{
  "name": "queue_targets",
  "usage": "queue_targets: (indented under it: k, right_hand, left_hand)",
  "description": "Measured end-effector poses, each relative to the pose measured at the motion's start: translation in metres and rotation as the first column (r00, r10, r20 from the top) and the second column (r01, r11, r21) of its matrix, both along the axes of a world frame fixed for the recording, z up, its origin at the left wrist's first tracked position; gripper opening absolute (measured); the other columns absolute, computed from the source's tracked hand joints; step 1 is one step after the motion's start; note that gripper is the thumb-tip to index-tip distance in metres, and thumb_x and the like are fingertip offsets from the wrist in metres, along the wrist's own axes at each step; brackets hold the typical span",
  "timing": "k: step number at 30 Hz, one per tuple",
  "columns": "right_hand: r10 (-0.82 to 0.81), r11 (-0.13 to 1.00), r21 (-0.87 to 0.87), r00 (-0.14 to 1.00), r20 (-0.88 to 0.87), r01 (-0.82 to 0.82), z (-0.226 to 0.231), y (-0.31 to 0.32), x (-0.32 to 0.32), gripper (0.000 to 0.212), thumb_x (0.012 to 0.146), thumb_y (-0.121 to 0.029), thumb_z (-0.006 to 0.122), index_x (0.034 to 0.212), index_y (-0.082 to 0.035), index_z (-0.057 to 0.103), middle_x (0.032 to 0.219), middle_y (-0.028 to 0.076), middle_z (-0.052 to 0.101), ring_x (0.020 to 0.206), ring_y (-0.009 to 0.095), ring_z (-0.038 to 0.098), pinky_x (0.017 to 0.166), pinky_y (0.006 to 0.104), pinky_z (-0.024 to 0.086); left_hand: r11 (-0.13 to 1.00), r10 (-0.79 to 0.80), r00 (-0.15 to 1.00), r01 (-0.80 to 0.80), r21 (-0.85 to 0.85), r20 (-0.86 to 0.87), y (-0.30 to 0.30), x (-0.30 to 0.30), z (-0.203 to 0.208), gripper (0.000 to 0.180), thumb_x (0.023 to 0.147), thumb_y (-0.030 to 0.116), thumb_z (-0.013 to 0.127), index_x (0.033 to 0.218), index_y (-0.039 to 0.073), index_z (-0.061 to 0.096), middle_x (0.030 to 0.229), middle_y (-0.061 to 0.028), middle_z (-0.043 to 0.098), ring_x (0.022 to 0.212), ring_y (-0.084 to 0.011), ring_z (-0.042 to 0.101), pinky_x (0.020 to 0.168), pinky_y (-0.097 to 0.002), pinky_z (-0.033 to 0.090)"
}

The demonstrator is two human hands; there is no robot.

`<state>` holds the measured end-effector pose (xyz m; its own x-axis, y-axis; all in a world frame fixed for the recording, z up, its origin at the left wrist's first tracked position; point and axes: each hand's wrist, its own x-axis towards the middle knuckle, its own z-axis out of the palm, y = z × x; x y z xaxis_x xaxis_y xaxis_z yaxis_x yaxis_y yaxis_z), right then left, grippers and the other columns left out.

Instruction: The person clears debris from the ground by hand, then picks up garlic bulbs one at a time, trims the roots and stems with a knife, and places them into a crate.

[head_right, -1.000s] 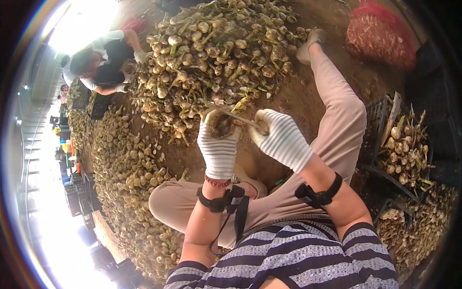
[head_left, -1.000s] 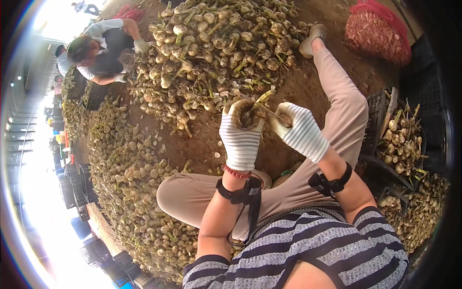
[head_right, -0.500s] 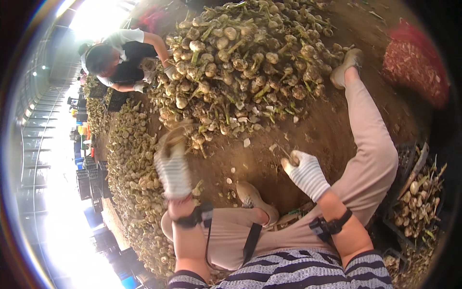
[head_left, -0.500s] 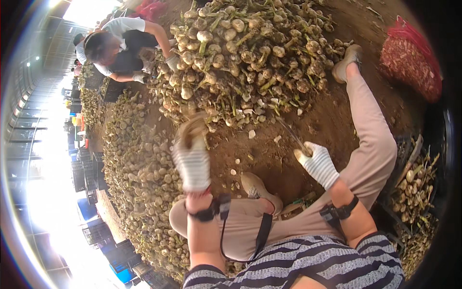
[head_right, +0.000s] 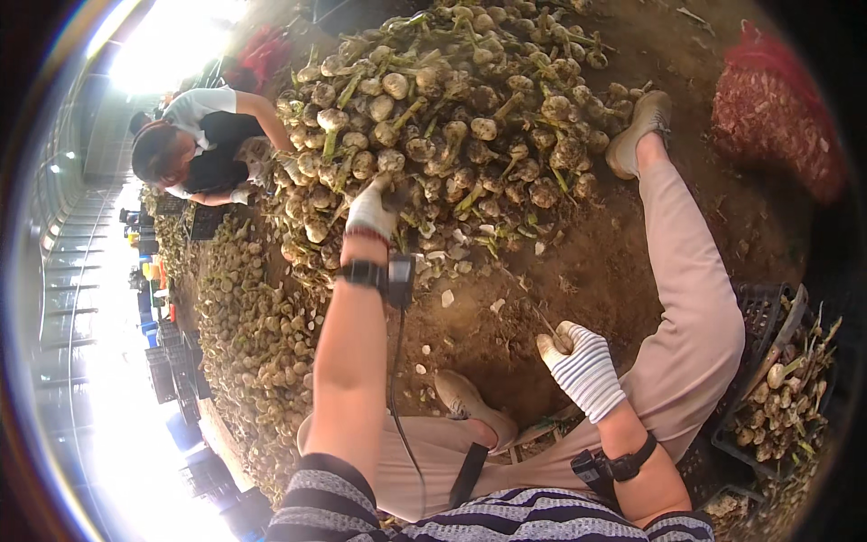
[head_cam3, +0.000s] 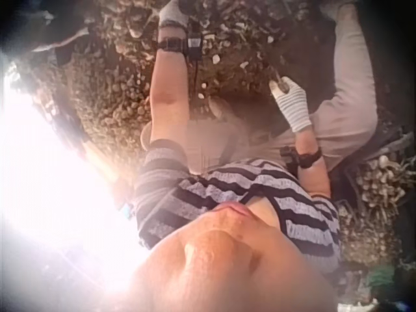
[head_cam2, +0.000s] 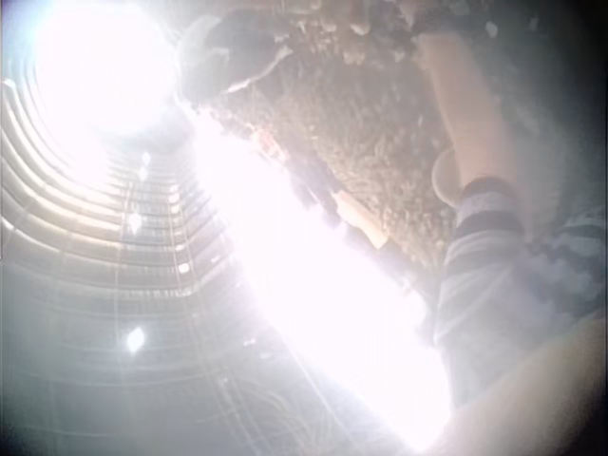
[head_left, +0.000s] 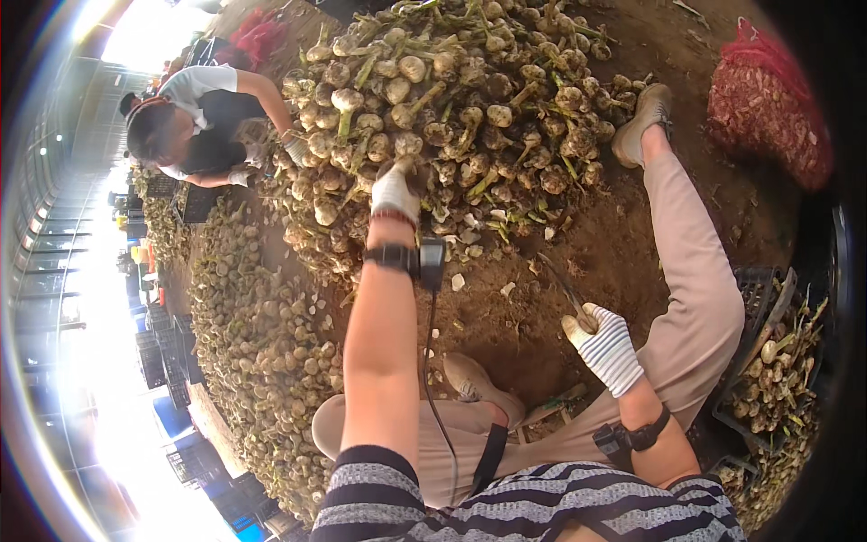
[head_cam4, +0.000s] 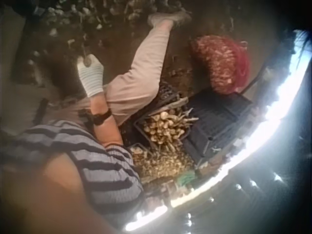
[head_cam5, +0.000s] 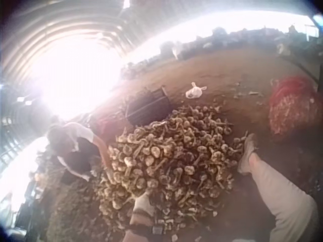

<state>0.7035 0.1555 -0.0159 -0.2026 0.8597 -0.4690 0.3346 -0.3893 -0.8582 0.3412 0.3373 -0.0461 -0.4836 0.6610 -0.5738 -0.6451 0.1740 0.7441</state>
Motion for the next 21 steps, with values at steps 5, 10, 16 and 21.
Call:
queue_targets:
  k: [5, 10, 16, 21]
  right_hand:
    - [-0.017, 0.997, 0.07, 1.0, 0.002, 0.017, 0.0, -0.007, 0.006, 0.032, 0.082, -0.015, 0.065, 0.064, -0.001, 0.042, 0.057, 0.0, 0.033, 0.058, 0.01, 0.026, 0.049, 0.0286, 0.032]
    - [0.054, 0.996, 0.072, 0.996, 0.075, -0.06, 0.003, -0.011, 0.009, 0.024, 0.082, -0.019, 0.067, 0.083, 0.004, 0.06, 0.067, 0.004, 0.057, 0.062, 0.008, 0.043, 0.057, 0.0276, 0.043]
    - [-0.03, 0.97, 0.239, 1.0, -0.004, 0.03, 0.021, -0.02, 0.024, 0.035, 0.081, -0.018, 0.071, 0.098, 0.01, 0.058, 0.089, 0.009, 0.066, 0.077, 0.008, 0.055, 0.071, 0.0242, 0.048]
    - [0.121, 0.87, 0.44, 0.961, 0.247, -0.223, 0.067, -0.019, 0.029, 0.022, 0.079, -0.018, 0.069, 0.079, 0.0, 0.057, 0.063, 0.011, 0.057, 0.056, 0.016, 0.052, 0.057, 0.0301, 0.048]
  left_hand:
    - [0.873, -0.1, 0.995, 0.097, 0.477, -0.02, -0.124, 0.089, 0.089, 0.034, 0.087, 0.016, 0.062, 0.118, 0.004, 0.054, 0.103, -0.0099, 0.062, 0.09, -0.0196, 0.061, 0.086, -0.0351, 0.051]
    - [0.842, -0.278, 0.944, 0.15, 0.518, 0.179, -0.186, 0.114, 0.122, 0.051, 0.081, 0.01, 0.068, 0.126, 0.009, 0.045, 0.113, -0.0095, 0.058, 0.093, -0.0222, 0.06, 0.082, -0.0384, 0.053]
    - [0.86, -0.286, 0.912, 0.38, 0.341, -0.294, -0.235, 0.143, 0.149, 0.06, 0.072, -0.012, 0.067, 0.122, 0.01, 0.043, 0.106, -0.0075, 0.057, 0.098, -0.0189, 0.058, 0.083, -0.0343, 0.054]
    - [0.755, -0.46, 0.848, 0.529, 0.387, -0.263, -0.251, 0.149, 0.139, 0.039, 0.081, -0.003, 0.059, 0.116, 0.01, 0.045, 0.104, -0.0061, 0.058, 0.092, -0.0151, 0.056, 0.082, -0.0319, 0.053]
